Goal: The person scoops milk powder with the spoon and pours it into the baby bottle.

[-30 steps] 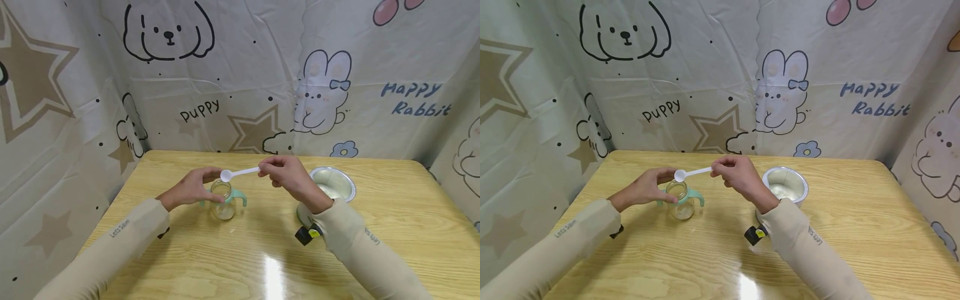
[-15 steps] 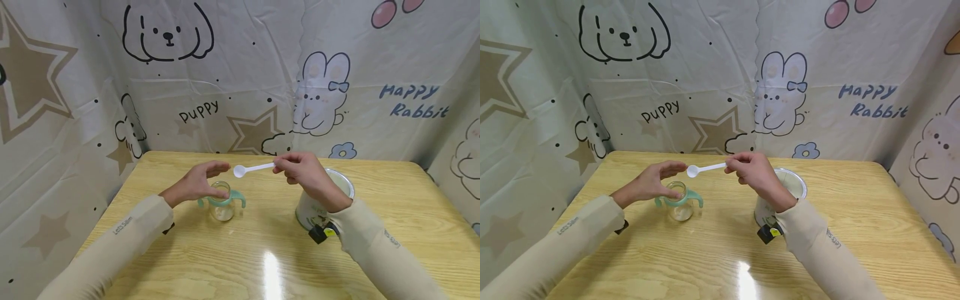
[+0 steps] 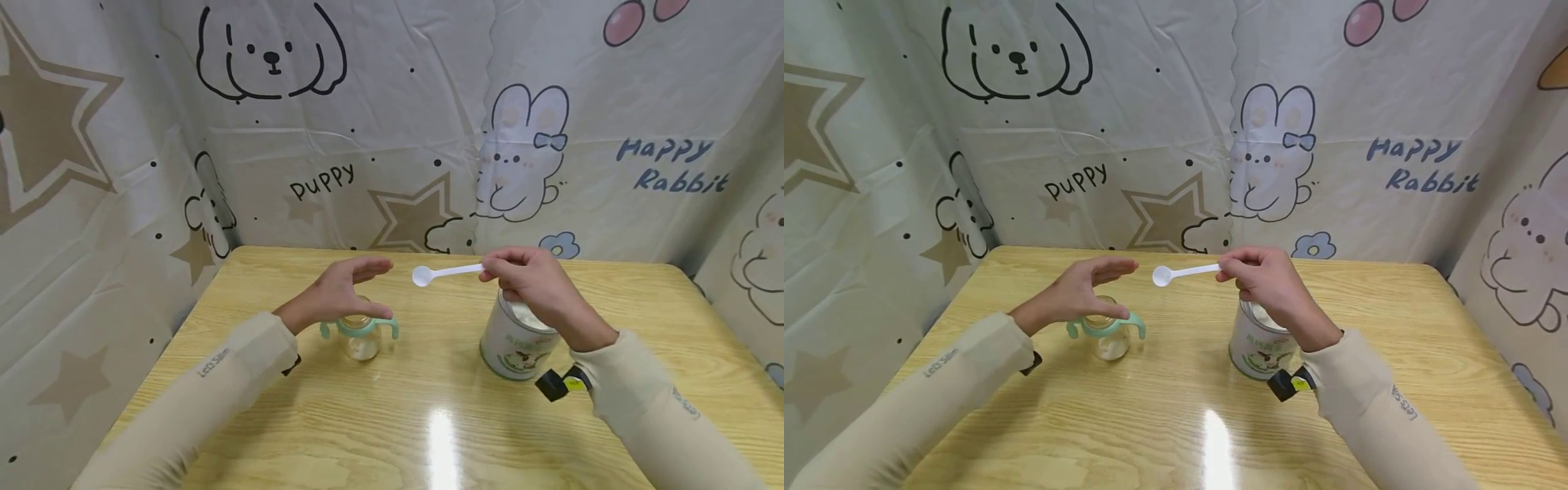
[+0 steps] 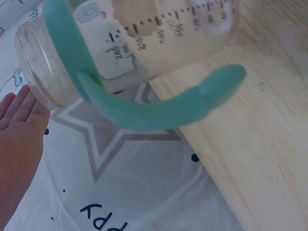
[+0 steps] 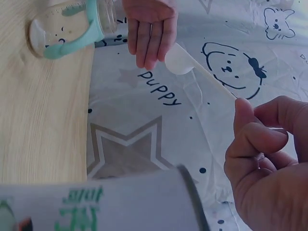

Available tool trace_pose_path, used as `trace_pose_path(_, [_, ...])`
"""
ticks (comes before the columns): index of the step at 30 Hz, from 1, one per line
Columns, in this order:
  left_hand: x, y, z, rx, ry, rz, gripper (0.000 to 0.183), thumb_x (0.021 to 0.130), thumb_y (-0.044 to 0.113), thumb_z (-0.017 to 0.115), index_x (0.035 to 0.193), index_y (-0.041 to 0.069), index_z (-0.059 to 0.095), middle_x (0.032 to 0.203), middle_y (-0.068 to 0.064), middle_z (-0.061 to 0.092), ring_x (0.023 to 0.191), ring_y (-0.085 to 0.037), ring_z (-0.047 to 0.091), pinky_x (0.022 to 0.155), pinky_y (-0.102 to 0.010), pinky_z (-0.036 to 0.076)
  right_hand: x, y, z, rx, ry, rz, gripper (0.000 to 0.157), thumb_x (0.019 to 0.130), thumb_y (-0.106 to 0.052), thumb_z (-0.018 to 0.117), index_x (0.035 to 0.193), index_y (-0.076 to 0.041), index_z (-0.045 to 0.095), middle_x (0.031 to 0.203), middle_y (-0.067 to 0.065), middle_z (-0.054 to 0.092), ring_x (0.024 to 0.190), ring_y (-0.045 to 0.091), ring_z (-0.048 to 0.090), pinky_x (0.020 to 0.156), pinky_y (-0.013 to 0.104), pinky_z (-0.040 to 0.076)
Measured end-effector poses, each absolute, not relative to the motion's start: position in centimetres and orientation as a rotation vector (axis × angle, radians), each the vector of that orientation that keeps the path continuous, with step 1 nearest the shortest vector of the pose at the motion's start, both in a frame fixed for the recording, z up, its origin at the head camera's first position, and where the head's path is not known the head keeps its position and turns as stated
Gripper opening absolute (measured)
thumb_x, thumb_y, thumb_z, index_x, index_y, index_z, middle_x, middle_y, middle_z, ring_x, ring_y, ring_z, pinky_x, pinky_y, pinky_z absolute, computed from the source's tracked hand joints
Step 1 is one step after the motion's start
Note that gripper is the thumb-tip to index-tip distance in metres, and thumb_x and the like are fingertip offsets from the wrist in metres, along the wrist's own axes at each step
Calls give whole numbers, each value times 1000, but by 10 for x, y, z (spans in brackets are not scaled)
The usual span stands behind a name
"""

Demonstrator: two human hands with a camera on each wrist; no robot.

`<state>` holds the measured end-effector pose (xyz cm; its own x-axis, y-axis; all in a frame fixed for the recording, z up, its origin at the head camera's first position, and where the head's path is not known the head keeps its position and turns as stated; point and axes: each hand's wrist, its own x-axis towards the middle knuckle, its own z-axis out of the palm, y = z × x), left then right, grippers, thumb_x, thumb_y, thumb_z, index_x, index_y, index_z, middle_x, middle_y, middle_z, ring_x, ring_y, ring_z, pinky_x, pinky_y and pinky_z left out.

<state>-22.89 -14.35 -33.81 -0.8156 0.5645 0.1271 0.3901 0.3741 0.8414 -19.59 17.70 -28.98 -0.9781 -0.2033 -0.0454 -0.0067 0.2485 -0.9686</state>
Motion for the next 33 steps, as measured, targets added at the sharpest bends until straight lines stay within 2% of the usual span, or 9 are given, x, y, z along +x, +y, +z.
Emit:
trace_pose_path(5, [-227, -137, -335, 854, 2441, 1417, 83, 75, 20, 91, 144, 1, 49, 147, -11, 51, 137, -23, 46, 114, -36, 36, -195, 190, -289, -179, 2371, -1818, 27, 102, -19, 60, 111, 6, 62, 81, -7, 69, 54, 5, 39, 51, 19, 37])
trace_pose_path(13, [-224, -122, -331, 861, 2436, 1436, 84, 74, 17, 91, 144, 0, 49, 146, -10, 52, 136, -22, 47, 113, -32, 37, -191, 208, -286, -209, 2335, -1900, 12, 101, -17, 62, 96, -8, 69, 79, -6, 68, 53, 6, 39, 50, 19, 37])
trace_pose_path(18, [-223, -113, -328, 849, 2441, 1424, 83, 73, 18, 92, 144, 4, 50, 146, -8, 52, 136, -20, 47, 112, -31, 38, -191, 218, -284, -193, 2328, -1923, 14, 101, -16, 62, 91, -13, 70, 78, -6, 68, 54, 5, 41, 49, 18, 38])
trace_pose_path(23, [-222, -103, -328, 865, 2428, 1404, 83, 74, 21, 91, 144, 6, 50, 147, -7, 51, 137, -20, 46, 112, -34, 38, -190, 226, -286, -191, 2272, -1963, 17, 101, -12, 60, 88, -12, 70, 77, -5, 67, 54, 6, 41, 49, 18, 36])
trace_pose_path(33, [-221, -91, -325, 854, 2427, 1403, 85, 73, 23, 92, 145, 10, 50, 147, -3, 52, 136, -19, 47, 110, -30, 40, -189, 241, -291, -183, 2226, -2021, 22, 101, -8, 59, 84, -16, 71, 77, -3, 66, 56, 7, 39, 48, 19, 34])
